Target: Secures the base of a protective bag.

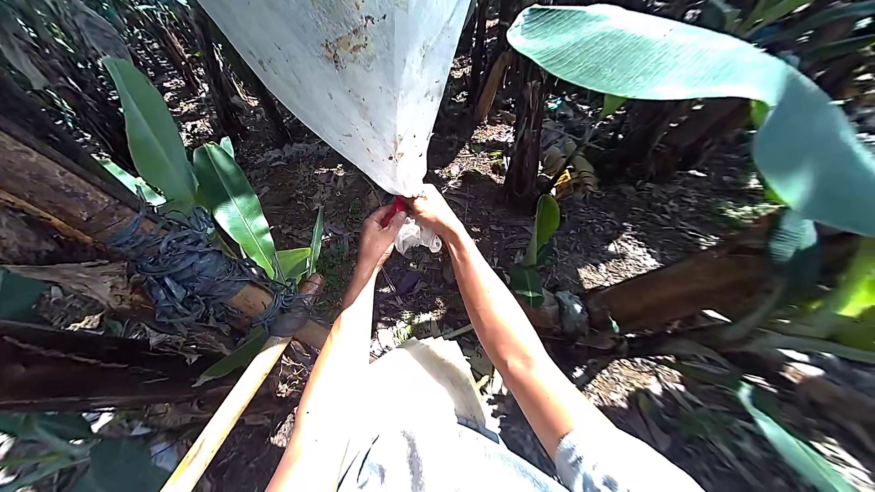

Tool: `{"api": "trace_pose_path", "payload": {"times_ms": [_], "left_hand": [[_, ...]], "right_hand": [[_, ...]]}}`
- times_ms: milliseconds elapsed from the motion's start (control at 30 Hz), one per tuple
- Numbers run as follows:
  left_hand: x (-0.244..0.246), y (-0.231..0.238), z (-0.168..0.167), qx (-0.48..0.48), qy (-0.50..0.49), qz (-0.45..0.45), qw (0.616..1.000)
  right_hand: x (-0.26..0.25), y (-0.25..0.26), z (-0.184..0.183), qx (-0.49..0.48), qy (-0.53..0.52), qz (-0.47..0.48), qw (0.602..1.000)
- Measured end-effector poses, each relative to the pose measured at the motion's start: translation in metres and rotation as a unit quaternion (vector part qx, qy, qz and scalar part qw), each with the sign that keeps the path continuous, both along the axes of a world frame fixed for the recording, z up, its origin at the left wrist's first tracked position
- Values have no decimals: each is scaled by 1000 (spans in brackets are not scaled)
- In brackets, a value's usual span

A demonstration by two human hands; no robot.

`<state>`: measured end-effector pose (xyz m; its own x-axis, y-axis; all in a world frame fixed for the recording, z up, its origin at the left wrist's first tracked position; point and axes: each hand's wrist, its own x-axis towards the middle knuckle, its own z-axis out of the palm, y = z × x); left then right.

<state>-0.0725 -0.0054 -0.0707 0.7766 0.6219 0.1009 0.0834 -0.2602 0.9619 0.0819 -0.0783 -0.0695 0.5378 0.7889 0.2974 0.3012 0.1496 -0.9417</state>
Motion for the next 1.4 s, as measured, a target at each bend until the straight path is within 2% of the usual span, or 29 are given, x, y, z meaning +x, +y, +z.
{"api": "trace_pose_path", "payload": {"times_ms": [133,233,400,567,633,733,800,867,1033,1133,1233,1300,1400], "left_hand": [[3,5,4,-8,-14,-10,1000],[4,7,6,12,8,-25,1000],[-8,18,11,65,-18,-99,993],[-10,20,31,40,-22,-142,989],[-6,18,35,105,25,-94,990],[7,18,40,204,142,-14,968],[12,14,37,226,148,16,963],[7,6,27,246,103,24,963],[1,3,18,173,76,3,982],[-3,9,12,73,53,-69,994],[-21,-8,-3,-15,81,-143,986],[-39,-22,-13,-35,77,-98,992],[-45,-19,-22,-35,26,24,999]], "right_hand": [[4,-3,1,24,65,51,996],[3,-3,1,25,74,44,996],[6,-5,3,22,114,75,990],[9,-1,-2,49,163,138,976],[4,0,3,34,166,125,978],[-3,7,7,-1,123,62,990],[-3,13,1,2,81,30,996],[-4,13,0,4,76,15,997],[4,11,-1,1,95,7,995],[4,11,-1,10,100,-1,995],[18,11,4,11,106,-54,993],[34,8,11,-13,76,-55,996],[34,6,13,-24,72,-20,997]]}}
